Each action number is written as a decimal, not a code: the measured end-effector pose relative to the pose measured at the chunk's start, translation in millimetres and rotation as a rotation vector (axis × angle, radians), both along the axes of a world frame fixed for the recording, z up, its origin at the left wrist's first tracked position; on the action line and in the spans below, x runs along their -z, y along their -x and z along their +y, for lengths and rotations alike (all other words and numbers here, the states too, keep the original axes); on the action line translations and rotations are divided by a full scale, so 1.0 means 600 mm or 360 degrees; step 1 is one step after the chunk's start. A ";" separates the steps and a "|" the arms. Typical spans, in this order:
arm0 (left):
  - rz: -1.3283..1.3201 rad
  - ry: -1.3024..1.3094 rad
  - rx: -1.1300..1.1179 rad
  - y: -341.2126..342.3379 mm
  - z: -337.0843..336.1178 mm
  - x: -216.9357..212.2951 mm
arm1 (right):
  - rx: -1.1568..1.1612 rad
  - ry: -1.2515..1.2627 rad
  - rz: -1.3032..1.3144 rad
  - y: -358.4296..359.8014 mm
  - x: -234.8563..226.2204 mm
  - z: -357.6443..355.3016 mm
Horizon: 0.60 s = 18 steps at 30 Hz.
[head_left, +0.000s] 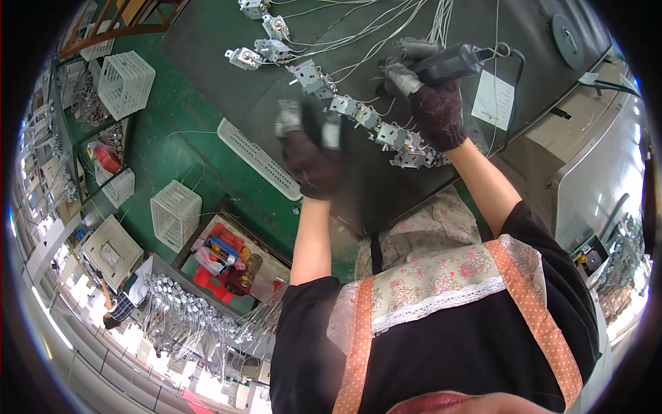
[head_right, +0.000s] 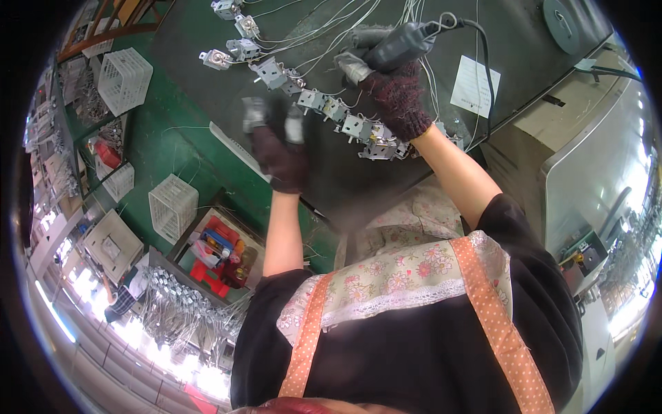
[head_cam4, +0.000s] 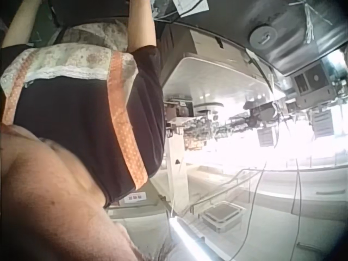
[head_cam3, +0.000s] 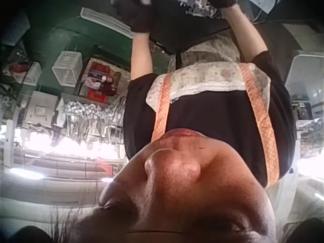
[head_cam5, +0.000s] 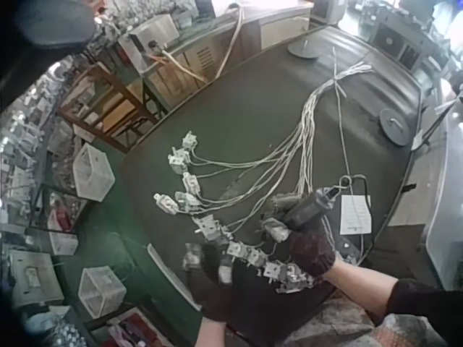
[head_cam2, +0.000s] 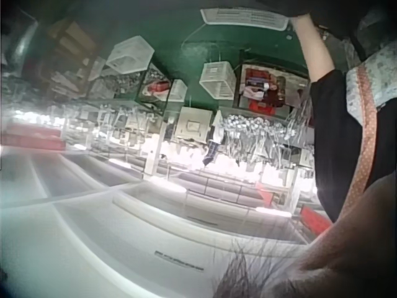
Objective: Assembling electrical switches and wiring harnesses at a factory workstation.
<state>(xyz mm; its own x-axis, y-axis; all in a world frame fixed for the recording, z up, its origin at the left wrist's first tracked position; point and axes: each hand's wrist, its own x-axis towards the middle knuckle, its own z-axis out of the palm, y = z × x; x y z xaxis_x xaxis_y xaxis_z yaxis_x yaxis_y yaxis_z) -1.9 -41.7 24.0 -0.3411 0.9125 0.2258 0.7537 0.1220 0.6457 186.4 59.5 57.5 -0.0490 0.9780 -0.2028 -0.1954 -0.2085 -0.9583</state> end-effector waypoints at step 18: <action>-0.1510 0.0752 -0.0267 -0.017 0.089 -0.129 | -0.0155 0.0032 -0.0117 -0.014 -0.053 -0.050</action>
<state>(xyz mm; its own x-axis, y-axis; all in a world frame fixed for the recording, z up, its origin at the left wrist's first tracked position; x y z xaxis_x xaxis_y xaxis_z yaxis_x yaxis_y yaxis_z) 8.2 11.9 101.5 -0.3208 0.7629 -0.5613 -0.0806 0.5684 0.8188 194.9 29.6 89.2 -0.1279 0.9650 -0.2289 -0.1023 -0.2424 -0.9648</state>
